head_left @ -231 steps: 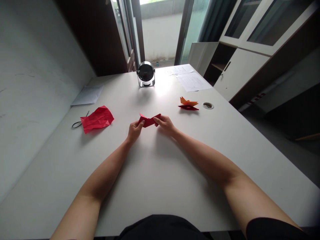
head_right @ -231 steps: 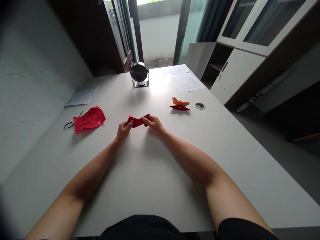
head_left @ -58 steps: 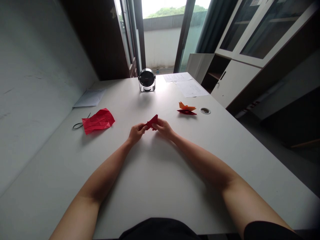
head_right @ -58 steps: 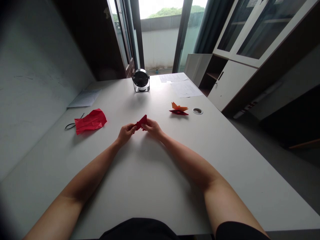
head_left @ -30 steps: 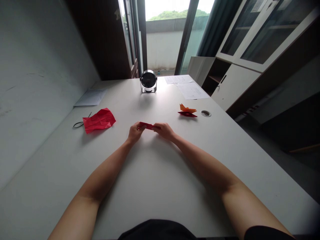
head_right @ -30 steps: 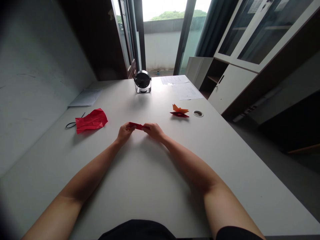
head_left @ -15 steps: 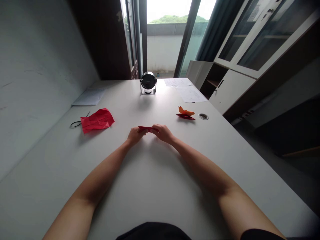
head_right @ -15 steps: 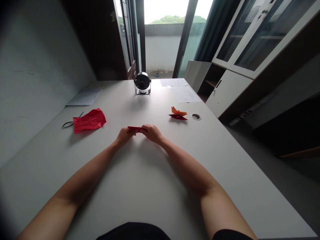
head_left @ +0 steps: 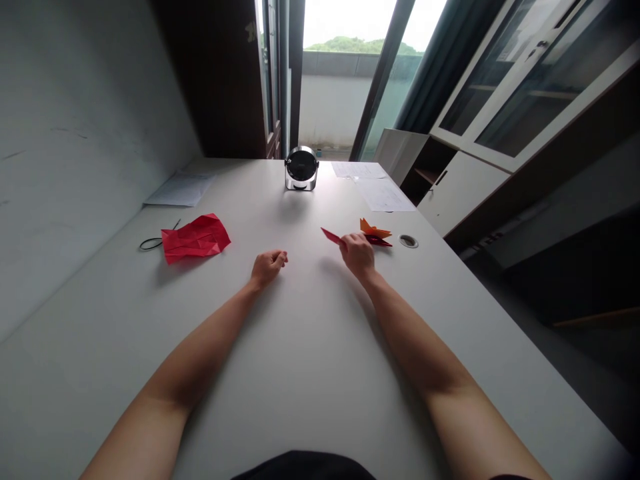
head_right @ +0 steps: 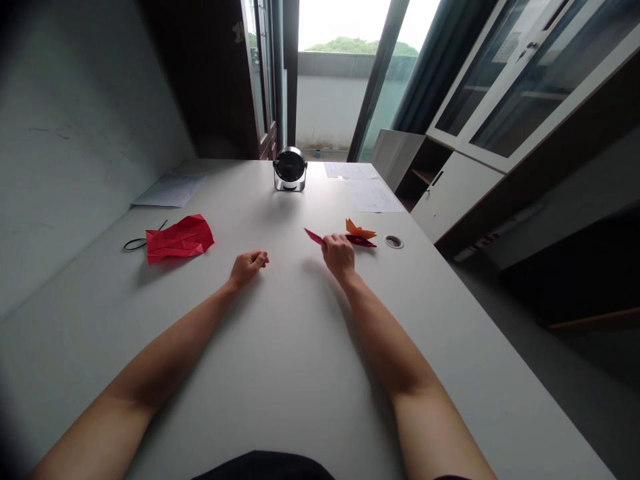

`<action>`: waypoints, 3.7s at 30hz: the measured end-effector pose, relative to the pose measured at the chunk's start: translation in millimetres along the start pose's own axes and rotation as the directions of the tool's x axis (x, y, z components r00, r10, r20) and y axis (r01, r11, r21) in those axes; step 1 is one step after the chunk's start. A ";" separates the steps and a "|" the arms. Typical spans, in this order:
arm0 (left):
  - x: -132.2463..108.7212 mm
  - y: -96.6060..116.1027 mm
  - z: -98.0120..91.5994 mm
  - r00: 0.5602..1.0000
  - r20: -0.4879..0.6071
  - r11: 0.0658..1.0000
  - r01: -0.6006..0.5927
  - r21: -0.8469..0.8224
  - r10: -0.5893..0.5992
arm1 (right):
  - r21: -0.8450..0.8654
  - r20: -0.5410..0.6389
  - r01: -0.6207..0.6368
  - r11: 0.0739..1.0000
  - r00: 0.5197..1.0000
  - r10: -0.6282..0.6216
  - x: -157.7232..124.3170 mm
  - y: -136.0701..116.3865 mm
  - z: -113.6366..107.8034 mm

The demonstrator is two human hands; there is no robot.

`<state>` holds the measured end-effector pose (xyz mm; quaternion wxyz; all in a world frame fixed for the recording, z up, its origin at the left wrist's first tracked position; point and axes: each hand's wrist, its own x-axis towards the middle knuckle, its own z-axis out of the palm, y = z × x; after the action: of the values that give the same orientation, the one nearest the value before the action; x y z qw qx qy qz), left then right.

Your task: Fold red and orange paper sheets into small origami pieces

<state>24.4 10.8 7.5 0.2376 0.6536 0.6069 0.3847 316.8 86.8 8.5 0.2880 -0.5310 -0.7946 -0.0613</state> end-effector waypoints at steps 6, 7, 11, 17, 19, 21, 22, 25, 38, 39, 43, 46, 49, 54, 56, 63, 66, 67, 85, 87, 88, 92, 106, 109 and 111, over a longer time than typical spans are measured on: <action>-1.6 -1.2 3.8 0.999 0.017 0.999 -0.043 0.026 0.042 | -0.071 -0.141 -0.162 0.984 0.978 0.151 0.4 35.2 3.5; -2.0 -1.0 3.7 0.999 0.017 0.999 -0.045 0.029 0.044 | -0.065 -0.141 -0.165 0.984 0.978 0.155 0.1 35.1 5.0; -2.4 -1.6 3.6 0.999 0.027 0.998 -0.043 0.043 0.042 | -0.058 -0.104 -0.135 0.989 0.986 0.128 -0.5 28.7 7.8; 0.4 -3.0 1.2 0.998 -0.003 0.992 -0.066 0.104 0.067 | -0.126 -0.097 -0.239 0.963 0.969 0.228 -0.7 32.3 6.3; 5.1 -4.3 -8.1 0.990 -0.060 0.976 -0.115 0.185 0.128 | -0.134 -0.143 -0.246 0.960 0.963 0.227 -0.5 34.2 7.0; 11.5 -6.9 -23.0 0.976 -0.141 0.954 -0.121 0.275 0.165 | -0.124 -0.172 -0.215 0.969 0.966 0.192 -0.2 32.6 7.6; 14.8 -8.7 -32.0 0.969 -0.186 0.943 -0.096 0.320 0.161 | -0.119 -0.171 -0.185 0.976 0.972 0.163 0.0 30.2 7.6; 21.9 -17.2 -60.4 0.956 -0.271 0.891 0.025 0.454 0.112 | -0.082 -0.116 -0.070 0.994 0.991 0.060 -0.3 17.0 7.2; -10.0 -103.7 -167.4 0.977 -0.145 0.588 0.209 0.781 -0.155 | 0.270 0.060 0.183 0.945 0.977 -0.206 -9.1 -50.9 19.8; -10.8 -108.6 -168.4 0.974 -0.152 0.603 0.223 0.766 -0.168 | 0.281 0.059 0.178 0.943 0.978 -0.202 -9.1 -50.5 20.1; -10.2 -116.5 -158.8 0.974 -0.167 0.661 0.225 0.716 -0.151 | 0.311 0.053 0.154 0.938 0.982 -0.179 -8.8 -44.8 19.2; -7.0 -117.0 -154.0 0.962 -0.254 0.646 0.256 0.719 -0.099 | 0.324 0.045 0.138 0.936 0.986 -0.161 -9.2 -41.9 19.2; -4.1 -120.4 -159.1 0.942 -0.307 0.642 0.318 0.697 -0.133 | 0.334 0.044 0.127 0.934 0.988 -0.150 -9.7 -41.8 20.2; -1.9 -121.7 -157.5 0.950 -0.272 0.701 0.298 0.647 -0.152 | 0.361 0.044 0.127 0.924 0.987 -0.153 -8.4 -42.4 21.4; -1.0 -114.1 -142.4 0.974 -0.207 0.735 0.209 0.645 -0.096 | 0.371 0.044 0.126 0.920 0.987 -0.153 -7.5 -42.8 20.5; 5.7 -56.5 -51.4 0.977 0.107 0.843 -0.213 0.494 0.184 | 0.400 0.070 0.261 0.879 0.947 -0.313 -9.3 -47.2 12.1; 10.6 -33.1 -18.6 0.950 0.157 0.865 -0.311 0.393 0.270 | 0.361 0.121 0.294 0.885 0.926 -0.357 -10.7 -42.9 14.6; 11.6 -26.8 -10.7 0.946 0.159 0.872 -0.322 0.370 0.282 | 0.349 0.139 0.285 0.893 0.926 -0.350 -10.9 -40.0 16.4; 10.0 -35.8 -21.8 0.961 0.224 0.888 -0.244 0.390 0.165 | 0.457 0.166 0.104 0.883 0.966 -0.199 -10.8 -27.5 24.6; 8.9 -35.0 -20.1 0.960 0.238 0.892 -0.234 0.388 0.148 | 0.393 0.192 0.158 0.906 0.949 -0.249 -11.6 -29.5 26.5; 8.6 -34.7 -20.0 0.960 0.236 0.894 -0.235 0.381 0.152 | 0.368 0.213 0.172 0.914 0.941 -0.263 -12.0 -30.5 27.2; 9.8 -35.8 -21.7 0.962 0.178 0.895 -0.259 0.364 0.206 | 0.320 0.290 0.152 0.935 0.924 -0.250 -12.0 -34.5 24.6; 10.9 -37.9 -16.1 0.985 -0.057 0.945 -0.136 0.298 0.160 | 0.419 0.090 0.191 0.888 0.964 -0.250 -8.0 -36.7 26.0; 12.6 -37.2 -17.7 0.995 -0.065 0.995 -0.071 0.071 0.075 | 0.500 0.021 0.170 0.849 0.978 -0.208 -7.1 -38.1 22.6; 12.8 -36.0 -18.4 0.999 -0.033 0.989 -0.033 -0.146 0.029 | 0.537 -0.005 0.147 0.831 0.985 -0.171 -7.1 -40.3 18.7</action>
<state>-12.6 25.8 -6.8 0.2696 0.6378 0.5704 0.4418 276.0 71.3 -2.3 0.4009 -0.3631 -0.8276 0.1503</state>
